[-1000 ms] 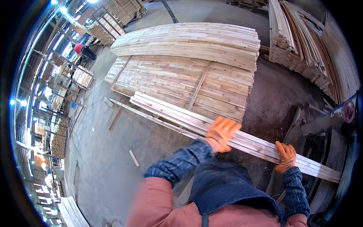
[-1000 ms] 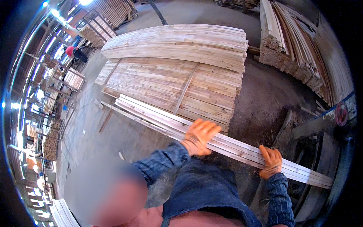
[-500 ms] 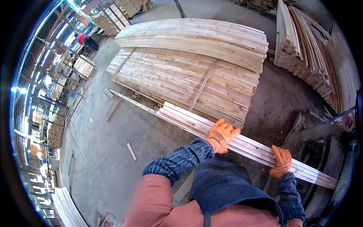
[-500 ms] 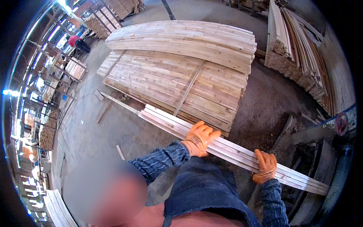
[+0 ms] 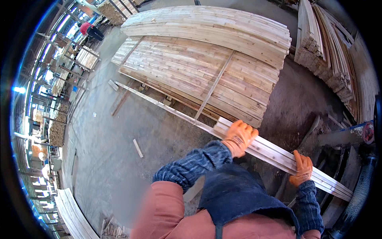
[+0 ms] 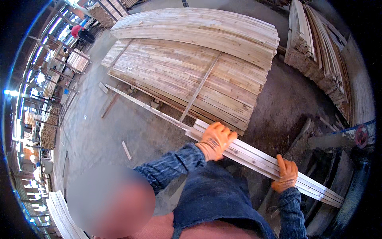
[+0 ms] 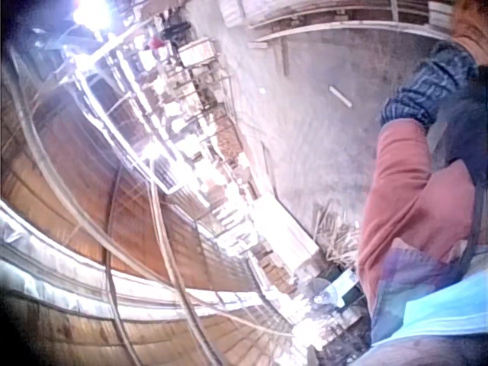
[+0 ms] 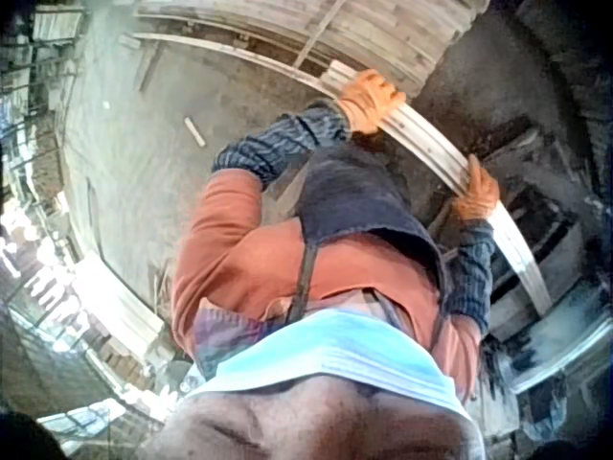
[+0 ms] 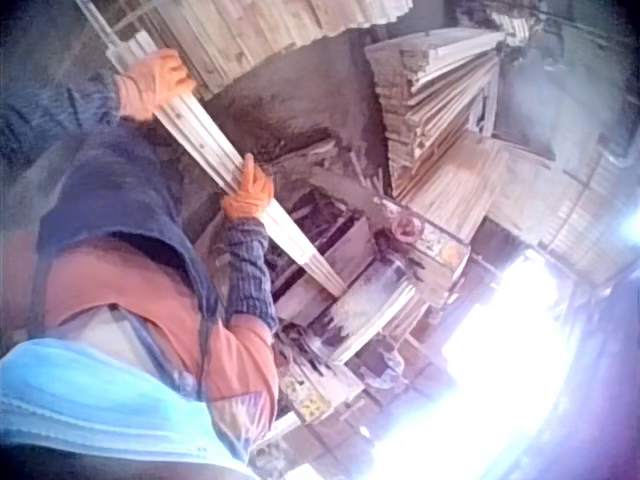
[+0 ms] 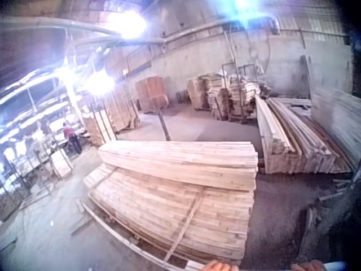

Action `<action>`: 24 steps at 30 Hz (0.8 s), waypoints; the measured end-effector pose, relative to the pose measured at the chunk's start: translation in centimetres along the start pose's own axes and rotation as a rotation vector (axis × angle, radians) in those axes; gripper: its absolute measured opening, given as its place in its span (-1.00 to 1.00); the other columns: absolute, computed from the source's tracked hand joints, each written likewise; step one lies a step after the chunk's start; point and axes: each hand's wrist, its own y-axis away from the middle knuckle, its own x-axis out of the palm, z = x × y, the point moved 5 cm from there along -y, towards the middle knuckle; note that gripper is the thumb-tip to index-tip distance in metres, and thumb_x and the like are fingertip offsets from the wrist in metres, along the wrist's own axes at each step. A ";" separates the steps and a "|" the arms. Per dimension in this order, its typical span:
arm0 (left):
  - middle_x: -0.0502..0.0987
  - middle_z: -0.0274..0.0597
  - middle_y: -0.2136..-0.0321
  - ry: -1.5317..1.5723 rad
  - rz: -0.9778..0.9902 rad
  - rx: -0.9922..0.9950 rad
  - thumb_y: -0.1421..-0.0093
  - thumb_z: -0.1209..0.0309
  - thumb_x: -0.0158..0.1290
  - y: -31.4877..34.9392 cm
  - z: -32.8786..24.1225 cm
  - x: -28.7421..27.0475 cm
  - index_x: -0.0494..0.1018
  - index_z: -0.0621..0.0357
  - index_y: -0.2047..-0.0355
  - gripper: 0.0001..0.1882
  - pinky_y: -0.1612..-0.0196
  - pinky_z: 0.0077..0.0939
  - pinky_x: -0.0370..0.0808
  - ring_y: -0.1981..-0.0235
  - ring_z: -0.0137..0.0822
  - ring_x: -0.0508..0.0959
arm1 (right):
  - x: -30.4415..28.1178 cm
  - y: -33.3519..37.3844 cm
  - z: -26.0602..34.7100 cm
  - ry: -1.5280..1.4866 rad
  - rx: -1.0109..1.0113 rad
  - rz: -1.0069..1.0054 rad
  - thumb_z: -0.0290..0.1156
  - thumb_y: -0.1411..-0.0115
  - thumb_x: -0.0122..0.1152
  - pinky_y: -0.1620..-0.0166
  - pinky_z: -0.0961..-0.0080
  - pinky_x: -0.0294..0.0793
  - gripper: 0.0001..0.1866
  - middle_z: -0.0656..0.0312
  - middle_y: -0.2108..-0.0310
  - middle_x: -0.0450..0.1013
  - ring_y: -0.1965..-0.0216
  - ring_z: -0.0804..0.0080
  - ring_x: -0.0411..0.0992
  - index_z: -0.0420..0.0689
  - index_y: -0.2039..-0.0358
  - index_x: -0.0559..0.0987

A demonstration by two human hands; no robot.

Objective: The person picks up wood planks from a stack by hand and feeds them into the rollers of an industrial machine.

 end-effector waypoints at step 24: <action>0.59 -0.13 0.06 1.595 -0.135 -1.452 -0.17 0.07 0.33 20.4 35.1 38.7 0.26 0.17 -0.33 -0.16 0.22 -0.39 0.49 0.12 -0.21 0.57 | 32.3 -10.4 10.8 -0.881 0.852 0.165 -0.29 -0.18 0.40 -0.32 0.24 0.35 -0.24 -0.04 -0.30 0.37 -0.34 0.13 0.32 -0.22 -0.34 0.34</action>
